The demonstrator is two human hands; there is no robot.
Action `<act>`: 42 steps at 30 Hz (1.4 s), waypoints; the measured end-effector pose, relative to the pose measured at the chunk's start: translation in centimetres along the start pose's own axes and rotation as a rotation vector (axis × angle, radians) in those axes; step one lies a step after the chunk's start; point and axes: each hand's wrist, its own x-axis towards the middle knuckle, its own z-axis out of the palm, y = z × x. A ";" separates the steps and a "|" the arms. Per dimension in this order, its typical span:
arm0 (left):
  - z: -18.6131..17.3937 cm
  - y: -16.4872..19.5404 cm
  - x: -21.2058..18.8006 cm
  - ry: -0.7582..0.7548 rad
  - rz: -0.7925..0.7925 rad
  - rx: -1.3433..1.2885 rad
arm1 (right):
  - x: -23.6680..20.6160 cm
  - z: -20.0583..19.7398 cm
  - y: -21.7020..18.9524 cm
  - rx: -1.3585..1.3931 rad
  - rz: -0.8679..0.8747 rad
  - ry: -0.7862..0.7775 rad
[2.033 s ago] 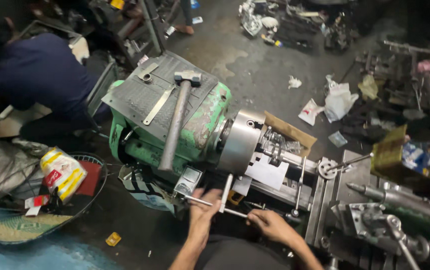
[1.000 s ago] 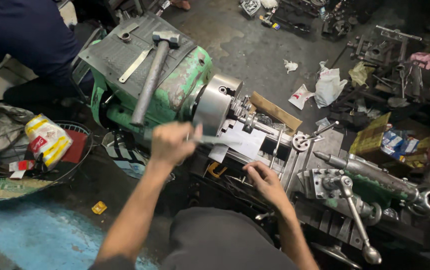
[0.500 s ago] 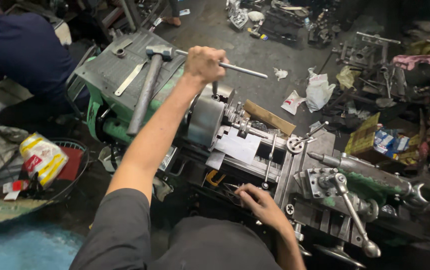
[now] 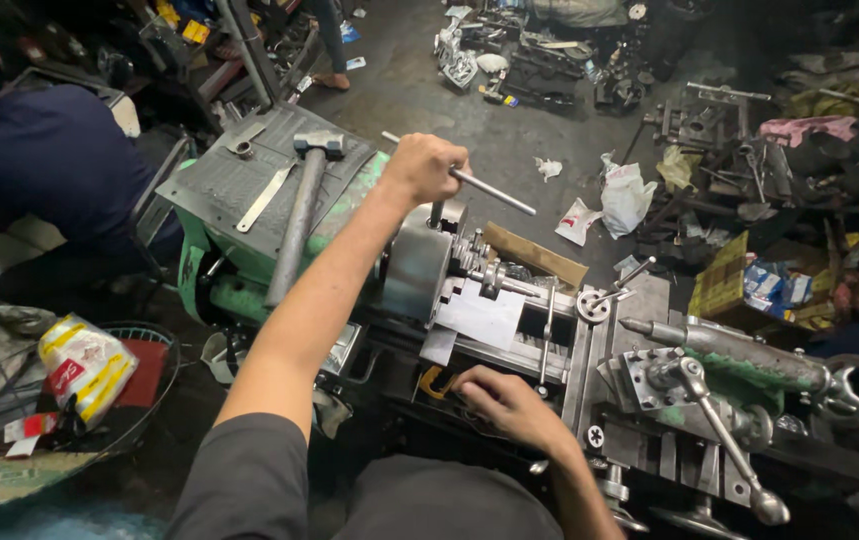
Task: The person operates a metal lathe, rotating the chuck by hand and adjusting a workpiece mounted between centers. They use a wrench to tighten components, turn the tailstock handwheel, and take measurements of the part with a digital caliper while machining.
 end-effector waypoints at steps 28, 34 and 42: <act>3.0 -0.8 -0.1 -0.171 -0.408 0.407 | 12.9 -8.8 -20.2 -1.124 -0.774 0.767; 1.9 -0.4 0.7 -0.166 -0.375 0.351 | 12.2 -6.1 -18.4 -1.112 -1.203 0.998; 0.2 8.2 -0.1 -0.364 -0.641 0.314 | 19.6 -23.7 -0.7 -0.734 -0.295 1.212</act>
